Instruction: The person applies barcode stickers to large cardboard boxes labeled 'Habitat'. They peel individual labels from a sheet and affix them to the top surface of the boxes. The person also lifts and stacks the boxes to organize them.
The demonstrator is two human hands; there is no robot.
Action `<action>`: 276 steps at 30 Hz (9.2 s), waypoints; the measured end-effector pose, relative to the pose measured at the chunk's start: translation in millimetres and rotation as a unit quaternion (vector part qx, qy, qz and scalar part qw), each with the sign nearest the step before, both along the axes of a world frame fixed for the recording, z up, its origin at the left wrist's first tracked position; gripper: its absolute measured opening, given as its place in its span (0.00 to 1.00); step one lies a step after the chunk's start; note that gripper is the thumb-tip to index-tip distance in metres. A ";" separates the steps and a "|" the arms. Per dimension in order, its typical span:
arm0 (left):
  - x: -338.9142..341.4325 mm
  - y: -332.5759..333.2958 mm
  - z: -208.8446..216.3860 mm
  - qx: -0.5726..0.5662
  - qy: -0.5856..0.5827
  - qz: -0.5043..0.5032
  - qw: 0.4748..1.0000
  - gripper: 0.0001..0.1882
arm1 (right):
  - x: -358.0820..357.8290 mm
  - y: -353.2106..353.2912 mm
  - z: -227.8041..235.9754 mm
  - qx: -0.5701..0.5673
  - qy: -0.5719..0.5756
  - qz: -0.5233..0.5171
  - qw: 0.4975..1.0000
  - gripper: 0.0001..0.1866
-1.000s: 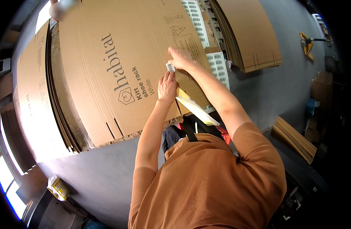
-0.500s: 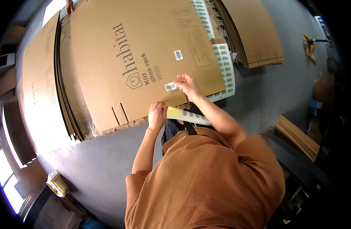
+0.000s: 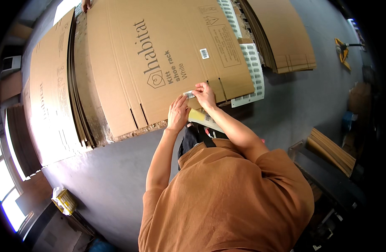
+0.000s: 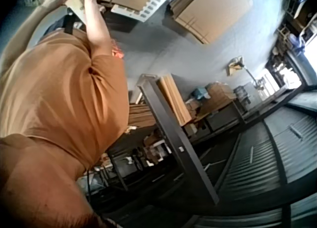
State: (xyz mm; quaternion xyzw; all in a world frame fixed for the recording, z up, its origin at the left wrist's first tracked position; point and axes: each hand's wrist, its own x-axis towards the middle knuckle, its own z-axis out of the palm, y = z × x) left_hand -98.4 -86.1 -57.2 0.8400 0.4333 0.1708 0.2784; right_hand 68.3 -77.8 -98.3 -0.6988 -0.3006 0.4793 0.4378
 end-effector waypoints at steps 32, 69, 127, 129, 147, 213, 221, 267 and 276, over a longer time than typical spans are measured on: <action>45.2 16.2 100.6 -0.317 -0.268 0.082 0.906 0.11 | 134.2 -143.3 190.5 -0.156 0.002 0.313 0.937 0.26; 455.9 24.4 1.3 0.000 -0.019 0.115 0.993 0.25 | 579.1 -225.6 -40.6 -0.132 0.078 -0.173 0.973 0.36; 860.5 88.1 -213.5 -0.632 -0.268 0.346 0.639 0.56 | 1027.8 -43.0 -166.5 -0.208 0.363 -0.386 0.822 0.36; 866.8 83.5 -194.4 -0.625 -0.295 0.373 0.619 0.52 | 1031.1 -43.8 -145.7 -0.207 0.357 -0.369 0.833 0.36; 926.7 99.7 -40.7 -0.612 -0.297 0.335 0.652 0.33 | 1064.6 -9.4 -225.4 -0.035 0.348 -0.495 0.795 0.34; 352.3 -55.3 32.4 -0.233 -0.296 0.349 0.858 0.28 | 484.8 -78.9 191.2 0.064 0.354 0.026 0.933 0.28; 340.9 -102.5 120.8 -0.173 -0.367 0.137 0.904 0.47 | 407.5 -27.6 222.0 0.122 0.363 0.097 0.919 0.27; 500.6 12.3 70.4 0.217 -0.035 0.433 0.874 0.31 | 834.5 -209.8 -95.6 -0.378 0.000 -0.192 0.906 0.33; 768.7 -7.1 -126.1 -0.454 -0.085 0.384 0.799 0.41 | 939.9 -131.0 -169.6 -0.377 0.089 -0.335 0.859 0.56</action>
